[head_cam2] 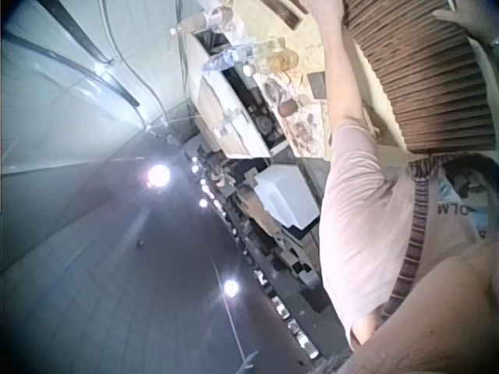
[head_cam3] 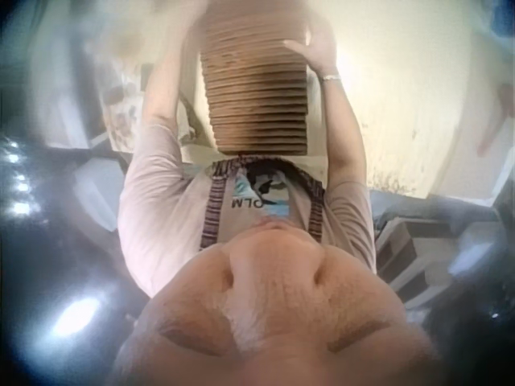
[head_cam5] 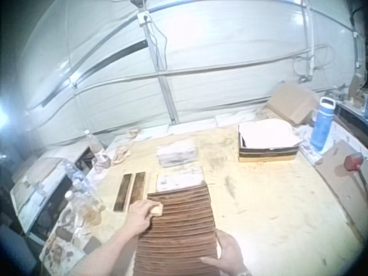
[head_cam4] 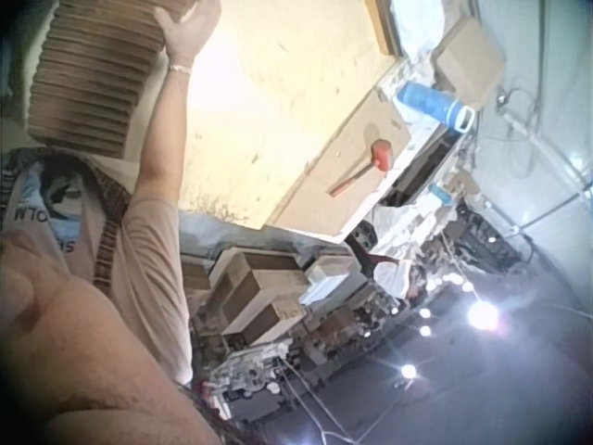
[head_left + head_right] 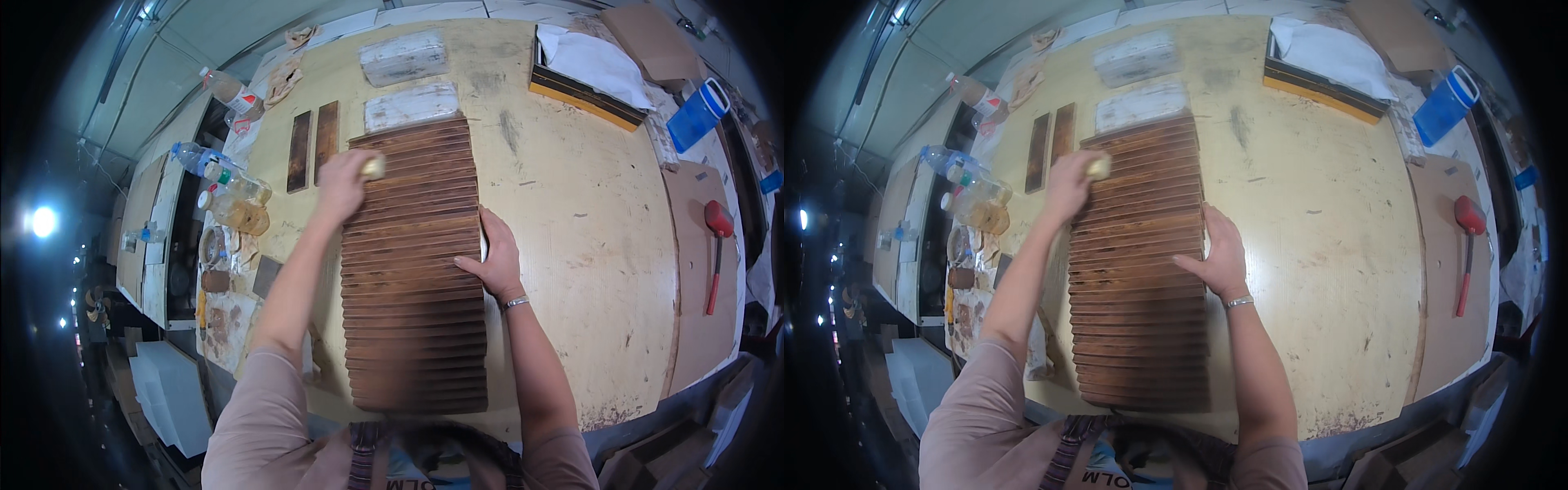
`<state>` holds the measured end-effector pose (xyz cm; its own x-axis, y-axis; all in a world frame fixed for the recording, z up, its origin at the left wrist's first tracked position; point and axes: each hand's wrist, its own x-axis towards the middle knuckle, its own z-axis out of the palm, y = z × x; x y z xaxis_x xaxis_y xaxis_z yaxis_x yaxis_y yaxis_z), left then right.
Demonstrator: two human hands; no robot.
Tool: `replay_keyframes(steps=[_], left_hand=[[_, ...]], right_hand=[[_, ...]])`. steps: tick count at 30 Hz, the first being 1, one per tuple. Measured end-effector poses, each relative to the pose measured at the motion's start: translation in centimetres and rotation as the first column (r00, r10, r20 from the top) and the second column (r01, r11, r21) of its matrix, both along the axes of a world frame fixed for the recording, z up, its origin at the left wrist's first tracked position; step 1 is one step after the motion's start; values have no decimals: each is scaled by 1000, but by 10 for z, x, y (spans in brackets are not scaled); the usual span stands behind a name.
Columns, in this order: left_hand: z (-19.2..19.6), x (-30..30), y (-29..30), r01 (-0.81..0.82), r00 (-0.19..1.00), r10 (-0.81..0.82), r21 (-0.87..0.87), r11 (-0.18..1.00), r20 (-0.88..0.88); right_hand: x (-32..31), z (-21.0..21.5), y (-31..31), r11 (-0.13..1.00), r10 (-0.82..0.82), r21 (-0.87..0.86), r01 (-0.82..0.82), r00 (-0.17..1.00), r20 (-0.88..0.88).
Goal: The person applies a finish to a set of wooden slats using a sponge and wipes the surface with a white cloth.
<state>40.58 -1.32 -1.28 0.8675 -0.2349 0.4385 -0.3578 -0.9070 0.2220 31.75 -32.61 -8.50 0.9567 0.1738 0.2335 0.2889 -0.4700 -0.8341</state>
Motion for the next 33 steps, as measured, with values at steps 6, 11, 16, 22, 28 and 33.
replay_keyframes(steps=[6, 11, 16, 22, 28, 33], left_hand=[[3, -7, 76, -261, 965, 260, -28, 965, -33], [0, 21, -3, 117, 990, -118, 17, 993, 75], [-20, 17, 89, -307, 951, 309, 83, 948, -11], [2, 11, 56, -7, 997, -3, 140, 990, 73], [-1, 23, 45, 98, 983, -112, 100, 990, 148], [-1, 19, 50, -132, 985, 115, 134, 982, 130]], right_hand=[[0, -1, 2, 1000, -5, -16, 5, 1000, 15], [-1, -2, 0, 999, 0, -41, 0, 1000, -10], [0, -8, 2, 1000, 12, -2, -12, 1000, 1], [0, -4, 3, 999, 0, -43, 0, 1000, 0], [1, -14, -1, 999, -2, -32, 2, 1000, 3], [0, -1, 3, 1000, 18, -3, -18, 999, -37]])
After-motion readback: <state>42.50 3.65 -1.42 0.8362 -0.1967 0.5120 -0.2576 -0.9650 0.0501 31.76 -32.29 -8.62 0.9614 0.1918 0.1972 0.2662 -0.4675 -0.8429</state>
